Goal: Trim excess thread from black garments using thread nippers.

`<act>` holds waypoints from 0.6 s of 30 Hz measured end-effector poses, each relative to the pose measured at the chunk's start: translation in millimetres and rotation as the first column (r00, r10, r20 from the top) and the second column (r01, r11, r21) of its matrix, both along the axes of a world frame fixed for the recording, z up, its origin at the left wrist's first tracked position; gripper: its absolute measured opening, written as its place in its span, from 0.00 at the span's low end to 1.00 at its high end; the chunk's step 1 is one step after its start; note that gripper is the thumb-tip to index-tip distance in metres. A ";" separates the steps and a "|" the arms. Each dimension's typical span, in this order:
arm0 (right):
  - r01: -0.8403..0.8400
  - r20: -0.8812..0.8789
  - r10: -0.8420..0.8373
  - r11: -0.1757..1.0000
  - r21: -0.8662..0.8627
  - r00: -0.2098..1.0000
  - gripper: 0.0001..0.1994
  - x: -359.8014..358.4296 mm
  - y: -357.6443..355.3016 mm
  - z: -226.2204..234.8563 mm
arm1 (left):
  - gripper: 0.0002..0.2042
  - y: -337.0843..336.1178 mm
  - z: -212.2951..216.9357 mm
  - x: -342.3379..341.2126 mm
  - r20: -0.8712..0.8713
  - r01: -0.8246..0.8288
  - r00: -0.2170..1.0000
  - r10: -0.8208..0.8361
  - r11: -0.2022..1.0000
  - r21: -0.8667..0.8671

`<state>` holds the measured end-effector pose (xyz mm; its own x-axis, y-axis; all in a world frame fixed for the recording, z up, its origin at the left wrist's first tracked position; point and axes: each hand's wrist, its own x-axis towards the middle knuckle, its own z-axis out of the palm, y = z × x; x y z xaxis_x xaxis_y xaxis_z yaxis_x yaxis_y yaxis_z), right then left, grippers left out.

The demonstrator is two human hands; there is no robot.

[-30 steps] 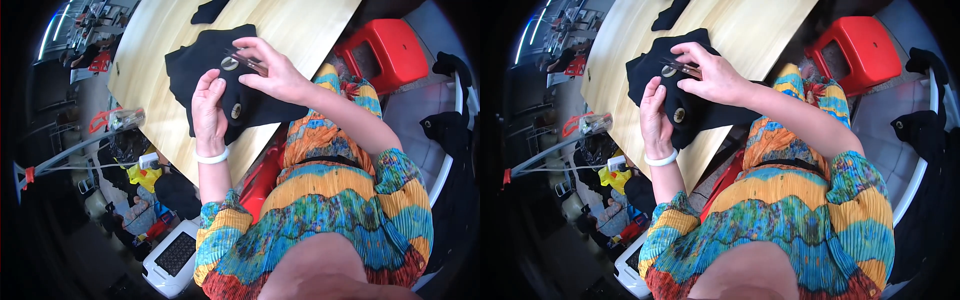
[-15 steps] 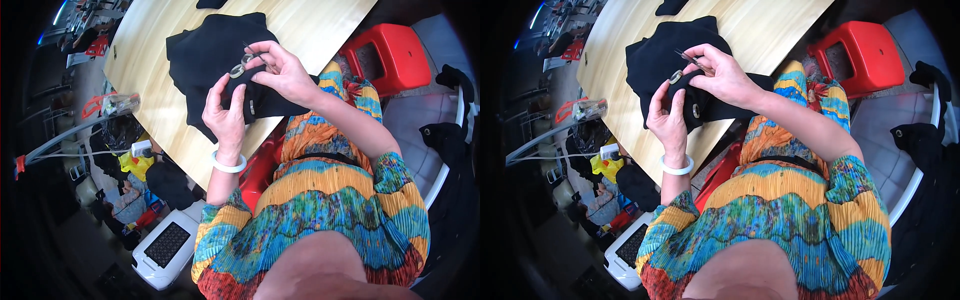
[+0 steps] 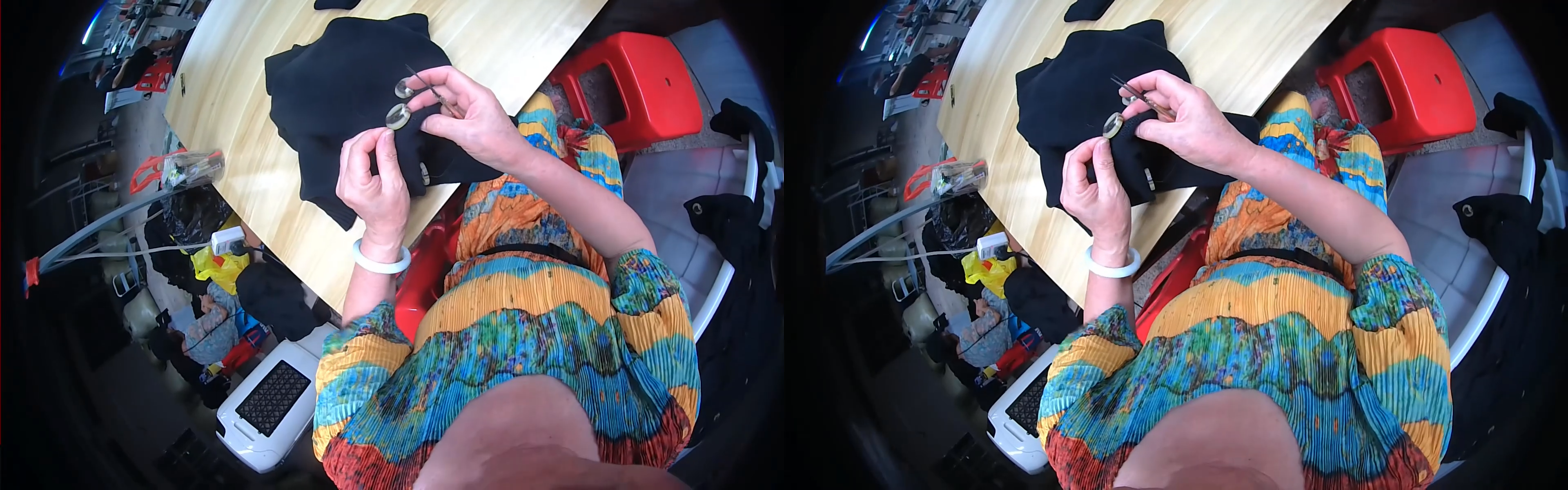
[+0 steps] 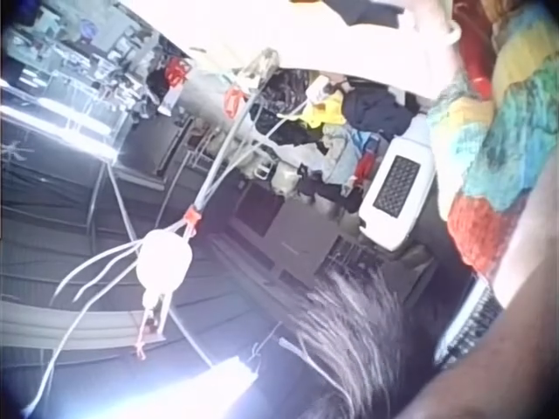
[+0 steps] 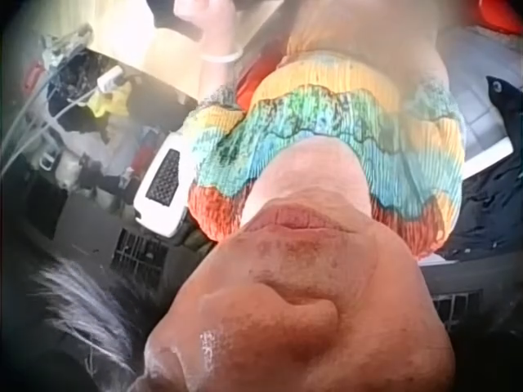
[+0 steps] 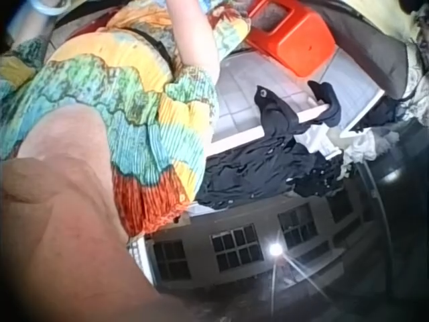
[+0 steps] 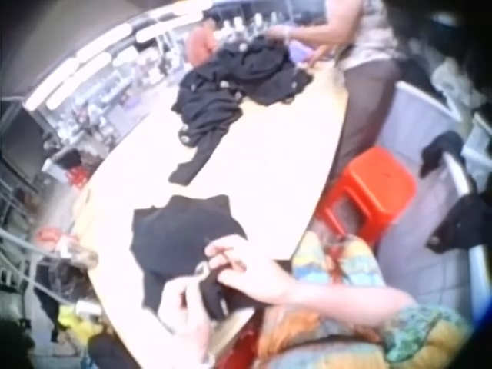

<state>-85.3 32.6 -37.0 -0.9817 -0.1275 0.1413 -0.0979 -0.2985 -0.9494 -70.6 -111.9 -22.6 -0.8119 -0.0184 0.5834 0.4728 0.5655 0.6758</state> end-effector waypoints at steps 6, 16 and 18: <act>-0.023 0.048 0.027 0.997 -0.078 0.999 0.18 5.1 10.1 0.7 | 0.05 -13.8 18.0 -0.4 0.578 0.065 0.746 -0.329 0.901 0.429; -0.028 0.071 0.030 0.999 -0.026 0.997 0.19 10.7 10.2 2.7 | 0.01 -21.5 25.4 12.6 0.336 0.027 0.930 -0.150 0.939 0.343; -0.023 0.068 0.024 1.000 -0.022 0.997 0.19 11.4 7.9 3.2 | 0.12 -13.1 27.8 20.8 0.422 0.050 0.877 -0.232 0.915 0.399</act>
<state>-73.9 40.5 -33.8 -0.9860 -0.1484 0.0766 -0.0255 -0.3199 -0.9471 -49.8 -125.0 5.3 -0.9919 -0.0204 0.1251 0.1192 0.1858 0.9753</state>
